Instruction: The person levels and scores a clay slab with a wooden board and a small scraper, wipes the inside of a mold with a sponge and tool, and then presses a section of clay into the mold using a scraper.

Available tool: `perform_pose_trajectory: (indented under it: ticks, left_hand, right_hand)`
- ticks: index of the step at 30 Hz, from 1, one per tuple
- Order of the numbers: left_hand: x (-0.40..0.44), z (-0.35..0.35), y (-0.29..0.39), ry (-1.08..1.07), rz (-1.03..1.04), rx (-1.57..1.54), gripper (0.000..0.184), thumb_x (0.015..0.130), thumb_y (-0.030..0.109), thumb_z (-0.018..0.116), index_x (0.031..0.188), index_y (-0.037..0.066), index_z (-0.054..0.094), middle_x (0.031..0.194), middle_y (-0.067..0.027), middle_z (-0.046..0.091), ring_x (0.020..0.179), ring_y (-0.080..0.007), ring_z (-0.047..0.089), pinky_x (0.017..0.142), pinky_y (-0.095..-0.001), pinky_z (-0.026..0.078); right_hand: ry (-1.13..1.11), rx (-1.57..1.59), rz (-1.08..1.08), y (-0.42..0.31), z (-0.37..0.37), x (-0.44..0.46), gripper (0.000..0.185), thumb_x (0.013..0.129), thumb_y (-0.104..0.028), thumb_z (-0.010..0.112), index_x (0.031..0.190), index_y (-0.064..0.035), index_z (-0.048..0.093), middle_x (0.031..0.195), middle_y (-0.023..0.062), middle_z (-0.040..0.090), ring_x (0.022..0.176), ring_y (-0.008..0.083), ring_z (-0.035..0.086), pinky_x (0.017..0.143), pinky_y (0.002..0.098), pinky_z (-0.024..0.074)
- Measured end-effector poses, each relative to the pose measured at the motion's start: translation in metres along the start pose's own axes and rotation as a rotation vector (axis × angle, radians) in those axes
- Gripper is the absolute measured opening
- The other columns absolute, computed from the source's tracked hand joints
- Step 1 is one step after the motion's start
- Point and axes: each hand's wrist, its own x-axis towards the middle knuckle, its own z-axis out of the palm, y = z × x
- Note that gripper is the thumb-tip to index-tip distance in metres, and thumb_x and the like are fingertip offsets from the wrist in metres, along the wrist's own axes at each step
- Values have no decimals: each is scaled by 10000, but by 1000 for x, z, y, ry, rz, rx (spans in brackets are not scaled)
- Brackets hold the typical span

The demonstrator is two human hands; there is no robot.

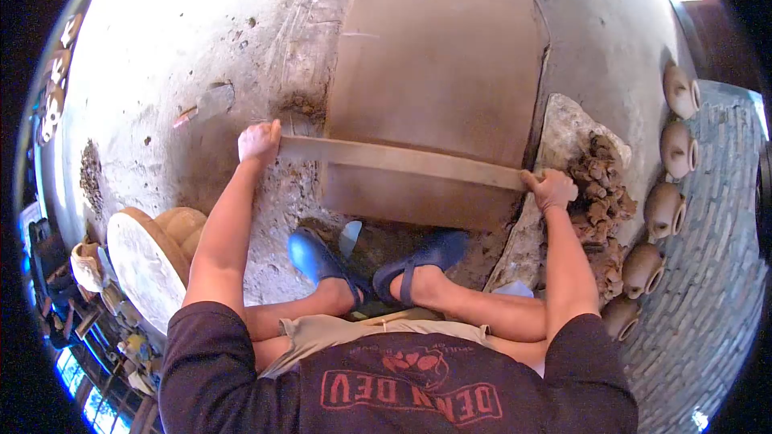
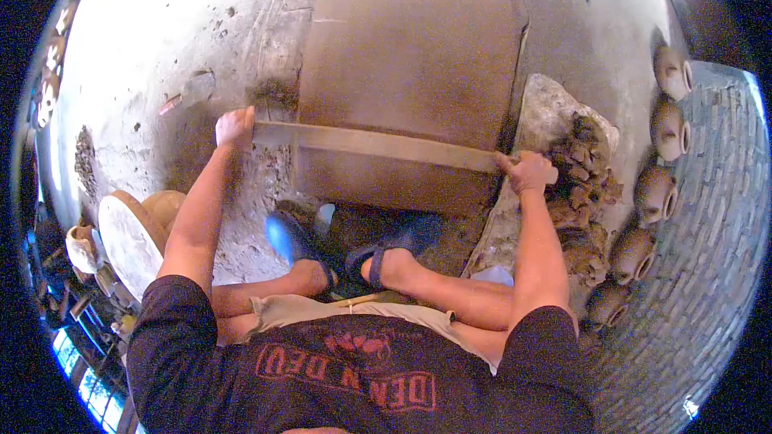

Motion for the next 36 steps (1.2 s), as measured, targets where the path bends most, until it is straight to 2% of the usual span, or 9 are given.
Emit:
perform_pose_trajectory:
  ticks: [2,6,9,12,18,22,25,28,36]
  left_hand:
    - [-36,-15,2,-59,-61,-30,592,1040,471,387,818,61,751,942,-242,735,907,-434,713,869,-529,552]
    - [-80,1,-18,-63,-66,-48,586,1033,462,401,811,49,754,934,-240,736,899,-432,712,871,-530,549]
    - [-109,9,-28,-155,-88,-37,583,1030,456,407,825,38,757,934,-238,736,903,-434,711,872,-534,548]
    - [-131,9,-30,-139,-122,-72,575,1029,456,403,859,45,768,940,-233,738,916,-435,711,881,-532,548]
    - [-158,24,-43,-175,-112,-76,585,1034,460,389,890,47,778,973,-245,735,943,-444,707,900,-529,546]
    - [-153,19,-45,-206,-100,-72,595,1042,450,369,926,33,778,993,-264,729,979,-453,700,932,-537,533]
    - [-159,23,-50,-218,-50,-11,604,1044,445,356,938,23,774,1003,-272,725,982,-459,698,939,-544,529]
    - [-167,29,-57,-255,-41,15,612,1045,439,343,941,16,773,1012,-273,724,983,-465,697,942,-549,527]
    - [-169,26,-63,-277,-9,-9,613,1039,418,326,933,8,770,1016,-279,723,1001,-477,690,961,-550,522]
  right_hand:
    - [-17,46,-16,4,18,-23,908,692,-955,520,734,-76,746,831,217,721,826,426,691,726,558,496]
    - [-78,101,-18,-4,21,-61,928,697,-952,519,719,-49,730,838,228,719,844,429,687,775,570,481]
    - [-120,77,-52,-14,8,-77,872,715,-894,592,745,-38,755,828,218,734,827,415,703,809,555,505]
    - [-78,135,-91,-5,35,-88,944,709,-937,526,737,-13,715,884,257,717,911,433,676,852,542,471]
    - [-294,125,-63,-4,33,-101,939,744,-907,525,861,-4,753,996,255,727,1024,397,674,916,523,456]
    - [-302,98,-70,-7,31,-107,958,740,-920,517,921,-13,766,1041,243,732,1064,389,670,950,507,457]
    - [-411,95,-61,-12,16,-109,976,748,-928,501,975,-17,768,1086,229,733,1103,391,662,991,506,445]
    - [-543,79,-27,-18,2,-112,1089,738,-955,489,1234,-15,722,1303,232,677,1278,386,586,1103,510,392]
    - [-591,42,-8,-20,8,-116,1126,728,-942,485,1340,-15,669,1397,213,630,1333,356,564,1126,463,395]
